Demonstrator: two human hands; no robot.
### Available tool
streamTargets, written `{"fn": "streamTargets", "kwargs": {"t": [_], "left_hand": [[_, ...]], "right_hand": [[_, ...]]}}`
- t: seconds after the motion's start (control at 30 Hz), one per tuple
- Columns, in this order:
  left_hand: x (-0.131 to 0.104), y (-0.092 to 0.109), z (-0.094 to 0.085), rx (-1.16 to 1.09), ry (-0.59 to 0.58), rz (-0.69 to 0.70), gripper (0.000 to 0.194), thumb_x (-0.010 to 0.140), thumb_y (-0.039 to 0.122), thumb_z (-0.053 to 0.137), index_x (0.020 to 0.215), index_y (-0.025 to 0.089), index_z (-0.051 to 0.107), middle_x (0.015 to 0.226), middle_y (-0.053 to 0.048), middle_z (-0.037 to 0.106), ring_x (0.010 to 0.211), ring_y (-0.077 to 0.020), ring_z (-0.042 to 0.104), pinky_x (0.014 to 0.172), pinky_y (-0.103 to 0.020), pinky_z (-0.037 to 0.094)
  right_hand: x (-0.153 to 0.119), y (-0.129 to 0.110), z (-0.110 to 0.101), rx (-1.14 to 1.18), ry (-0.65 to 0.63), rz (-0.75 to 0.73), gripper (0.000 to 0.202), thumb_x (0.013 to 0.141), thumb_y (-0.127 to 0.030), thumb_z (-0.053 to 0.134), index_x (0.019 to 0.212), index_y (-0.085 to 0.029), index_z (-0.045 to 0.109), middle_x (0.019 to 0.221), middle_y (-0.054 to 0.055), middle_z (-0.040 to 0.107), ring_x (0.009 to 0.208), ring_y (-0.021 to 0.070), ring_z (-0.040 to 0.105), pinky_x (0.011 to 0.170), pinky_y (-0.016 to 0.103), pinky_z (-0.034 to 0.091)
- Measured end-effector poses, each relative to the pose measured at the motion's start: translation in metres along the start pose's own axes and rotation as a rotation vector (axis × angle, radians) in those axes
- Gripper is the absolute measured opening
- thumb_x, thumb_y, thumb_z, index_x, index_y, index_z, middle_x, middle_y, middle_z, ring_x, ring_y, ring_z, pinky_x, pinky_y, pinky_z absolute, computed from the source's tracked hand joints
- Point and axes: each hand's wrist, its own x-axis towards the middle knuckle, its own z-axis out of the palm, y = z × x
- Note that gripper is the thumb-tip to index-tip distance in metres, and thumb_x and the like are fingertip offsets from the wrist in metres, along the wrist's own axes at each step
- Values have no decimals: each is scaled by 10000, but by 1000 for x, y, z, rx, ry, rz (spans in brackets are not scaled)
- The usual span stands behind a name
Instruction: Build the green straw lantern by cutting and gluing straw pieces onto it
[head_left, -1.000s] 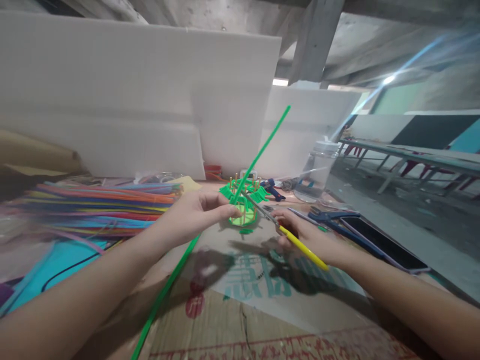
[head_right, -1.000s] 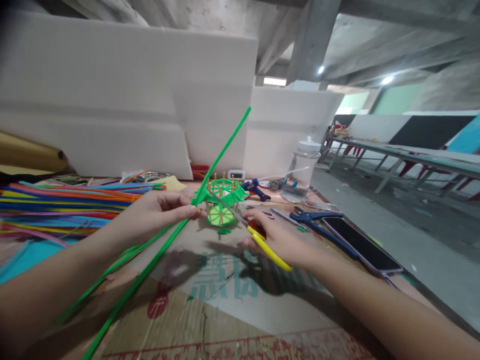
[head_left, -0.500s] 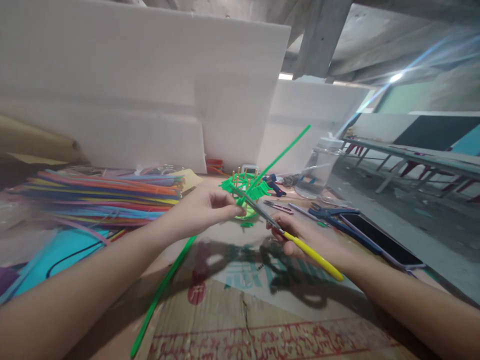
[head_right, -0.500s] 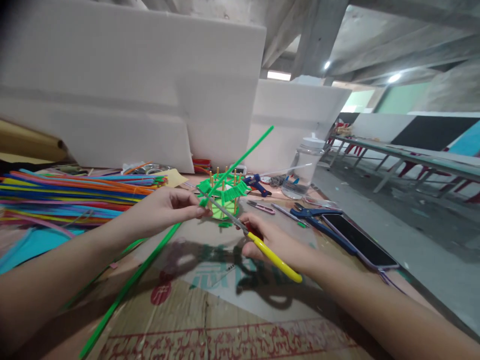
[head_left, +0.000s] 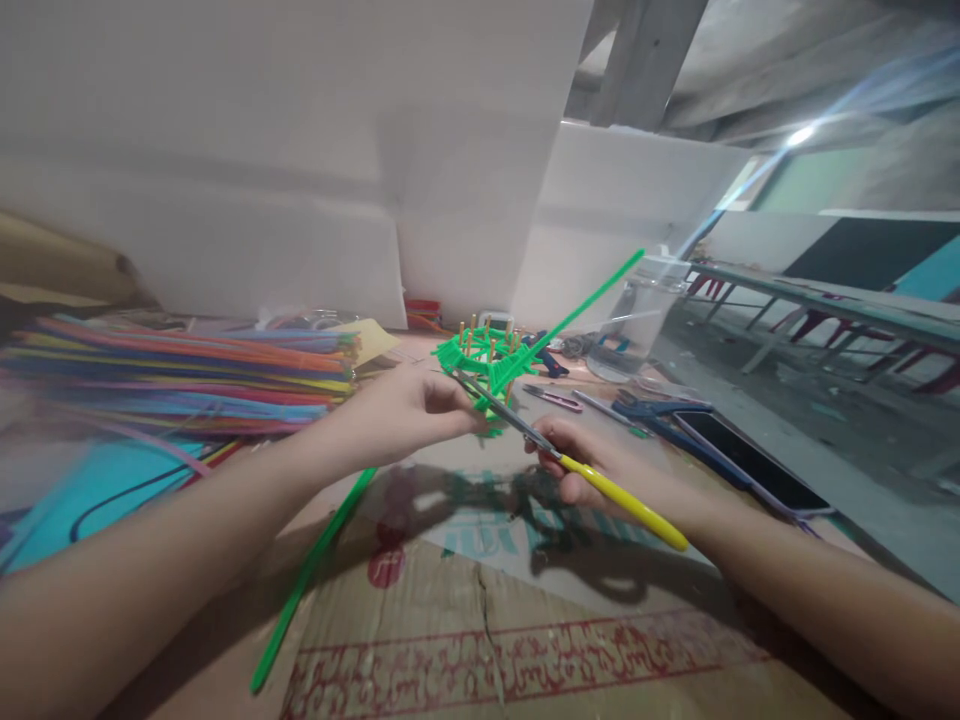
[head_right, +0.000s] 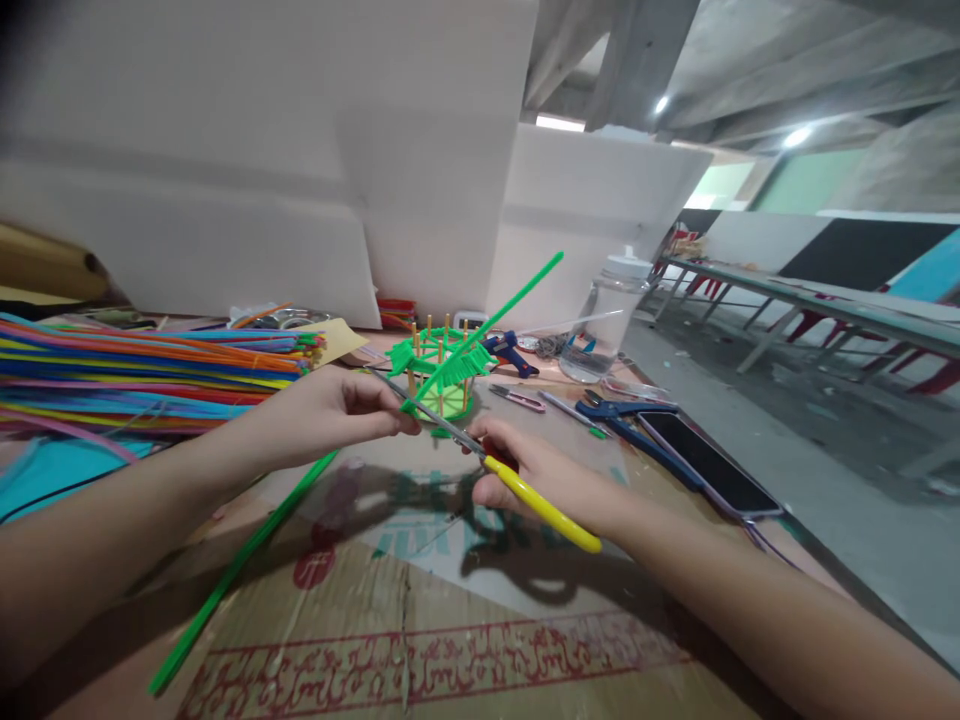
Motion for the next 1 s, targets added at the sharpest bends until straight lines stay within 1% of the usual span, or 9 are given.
{"fn": "streamTargets", "kwargs": {"t": [0.2, 0.3, 0.5, 0.67, 0.77, 0.9, 1.0], "left_hand": [[-1, -4, 2, -9, -16, -21, 269, 811, 458, 632, 845, 234, 777, 814, -7, 774, 774, -201, 696, 652, -266, 490], [0, -7, 1, 9, -16, -28, 243, 806, 455, 644, 839, 256, 780, 807, 12, 772, 773, -191, 695, 652, -254, 486], [0, -7, 1, 23, -12, -40, 243, 801, 467, 650, 822, 263, 780, 793, 17, 770, 769, -190, 695, 640, -249, 480], [0, -6, 1, 23, -18, -20, 239, 804, 443, 643, 826, 249, 782, 788, 14, 771, 763, -188, 691, 642, -246, 482], [1, -5, 1, 36, -19, -14, 246, 801, 446, 647, 830, 243, 783, 776, 15, 769, 747, -185, 685, 624, -242, 472], [1, -2, 0, 53, -48, -23, 240, 811, 429, 639, 839, 237, 781, 779, 24, 768, 753, -173, 676, 636, -233, 462], [1, -1, -1, 57, -66, -41, 251, 814, 430, 634, 847, 229, 780, 794, 21, 768, 759, -169, 671, 652, -231, 462]], "right_hand": [[-2, 10, 2, 66, 21, 45, 628, 749, -750, 614, 1071, -214, 559, 911, 22, 483, 775, 161, 427, 647, 275, 386], [-2, 6, 2, 37, 21, 56, 627, 757, -754, 600, 1060, -207, 559, 868, 12, 472, 747, 154, 412, 621, 268, 364], [-3, -3, -1, -2, 4, 58, 660, 761, -785, 559, 1063, -198, 551, 859, 8, 472, 737, 151, 413, 616, 264, 358], [-2, 0, 1, 2, 12, 50, 641, 774, -765, 569, 1069, -196, 547, 849, 6, 470, 727, 148, 417, 606, 264, 356], [-1, 2, 2, 2, 23, 54, 607, 789, -747, 570, 1038, -194, 548, 840, 4, 465, 728, 146, 416, 608, 262, 359], [1, 1, 3, 21, 2, 74, 618, 763, -762, 584, 974, -184, 539, 811, -12, 435, 706, 134, 397, 588, 251, 340], [1, 1, 3, 48, -3, 107, 594, 753, -728, 630, 969, -182, 540, 794, -20, 432, 686, 125, 390, 567, 240, 326]]}}
